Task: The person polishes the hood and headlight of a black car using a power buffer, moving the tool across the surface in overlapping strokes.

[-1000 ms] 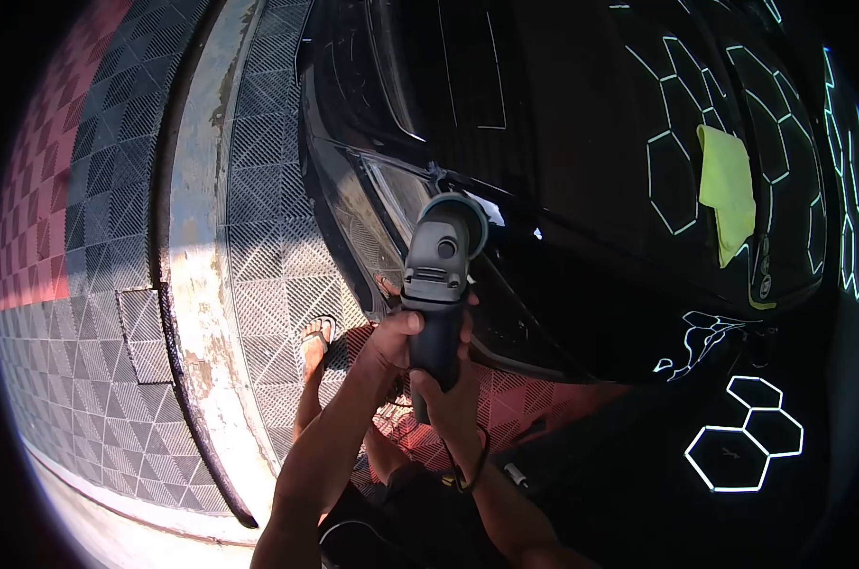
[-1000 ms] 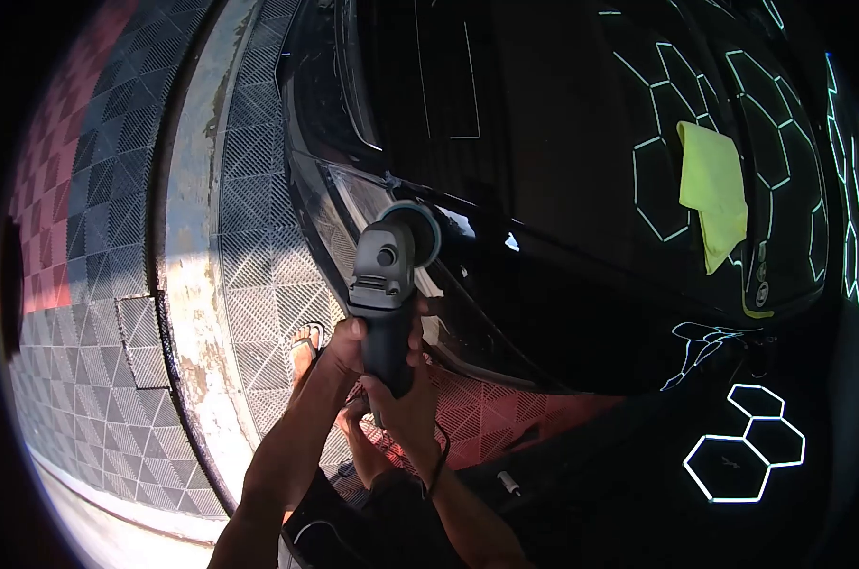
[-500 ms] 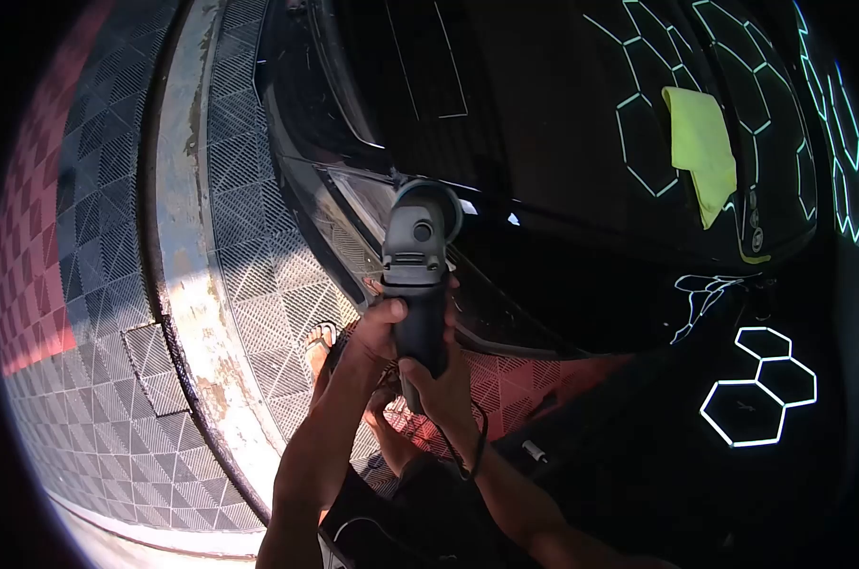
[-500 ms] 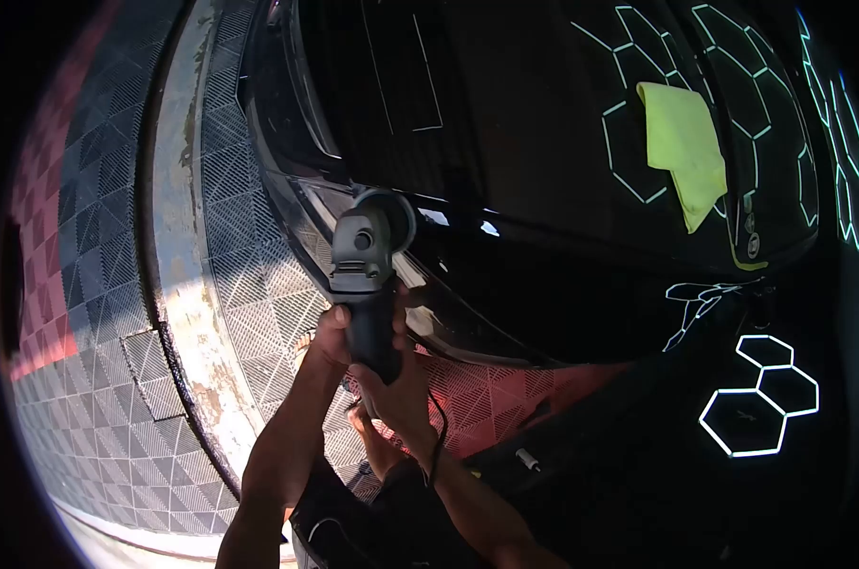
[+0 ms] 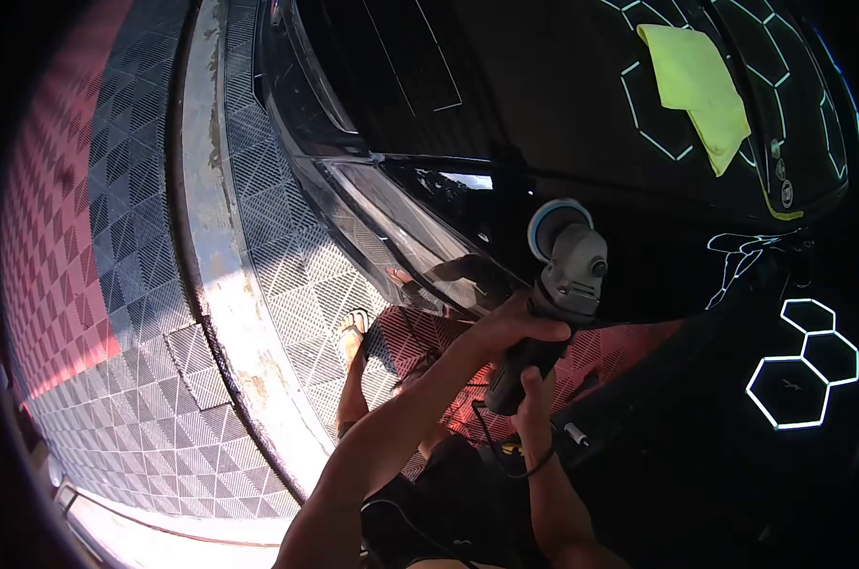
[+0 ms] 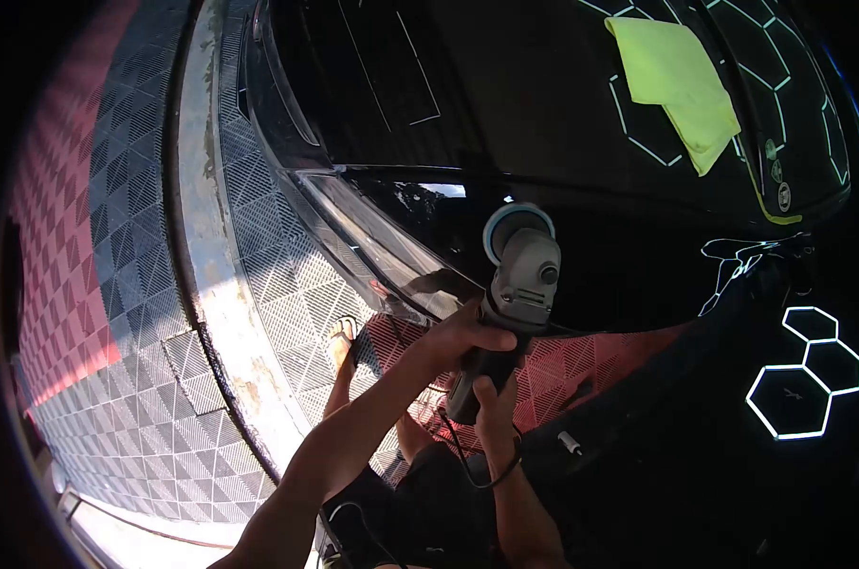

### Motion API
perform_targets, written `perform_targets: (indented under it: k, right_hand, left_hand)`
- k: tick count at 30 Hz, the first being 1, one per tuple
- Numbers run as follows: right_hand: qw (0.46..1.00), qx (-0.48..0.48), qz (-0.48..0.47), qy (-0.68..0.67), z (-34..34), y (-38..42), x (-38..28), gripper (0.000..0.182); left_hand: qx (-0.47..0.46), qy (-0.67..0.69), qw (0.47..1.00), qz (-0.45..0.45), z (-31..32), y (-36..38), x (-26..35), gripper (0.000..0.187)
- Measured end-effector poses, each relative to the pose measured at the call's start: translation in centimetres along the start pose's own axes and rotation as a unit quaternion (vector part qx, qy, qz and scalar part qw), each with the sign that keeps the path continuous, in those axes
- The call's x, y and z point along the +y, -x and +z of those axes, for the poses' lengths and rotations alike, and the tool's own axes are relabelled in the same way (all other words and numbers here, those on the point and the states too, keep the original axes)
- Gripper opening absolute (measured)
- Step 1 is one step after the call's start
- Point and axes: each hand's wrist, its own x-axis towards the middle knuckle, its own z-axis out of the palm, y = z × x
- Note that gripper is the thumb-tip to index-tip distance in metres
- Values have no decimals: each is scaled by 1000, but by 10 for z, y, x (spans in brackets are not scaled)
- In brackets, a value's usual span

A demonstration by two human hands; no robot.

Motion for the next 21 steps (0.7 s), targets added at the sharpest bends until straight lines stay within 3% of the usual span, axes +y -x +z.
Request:
perform_targets:
  k: [2,4,5,7,10,13,15,19,21]
  right_hand:
    - [1000,13,9,13,-7,0,-3,78]
    - [989,-2,41,142,-7,-4,-1,89]
    - [979,-24,31,200,-7,-7,-1,93]
    - [988,-72,20,136,-4,-9,3,94]
    - [997,-49,23,55,-26,5,29,95]
    - [995,-27,82,-39,-58,30,26,80]
    - [993,-31,42,-106,-77,39,30,70]
    - [992,-48,64,-95,-94,35,19,73]
    - [995,-51,69,51,-89,21,9,80]
  left_hand:
    - [-24,36,999,5,1,-2,-8,62]
    - [-46,60,997,32,-11,7,-9,62]
    - [-89,79,992,36,-21,7,-13,76]
    - [-76,90,992,46,-22,14,-17,81]
    - [-72,49,996,3,-12,11,-36,78]
    - [-55,13,995,-77,11,3,-67,71]
    - [-58,-29,994,-92,23,-6,-86,76]
    - [-67,-18,995,-65,46,-11,-78,80]
    - [-75,87,993,-9,43,-8,-70,82]
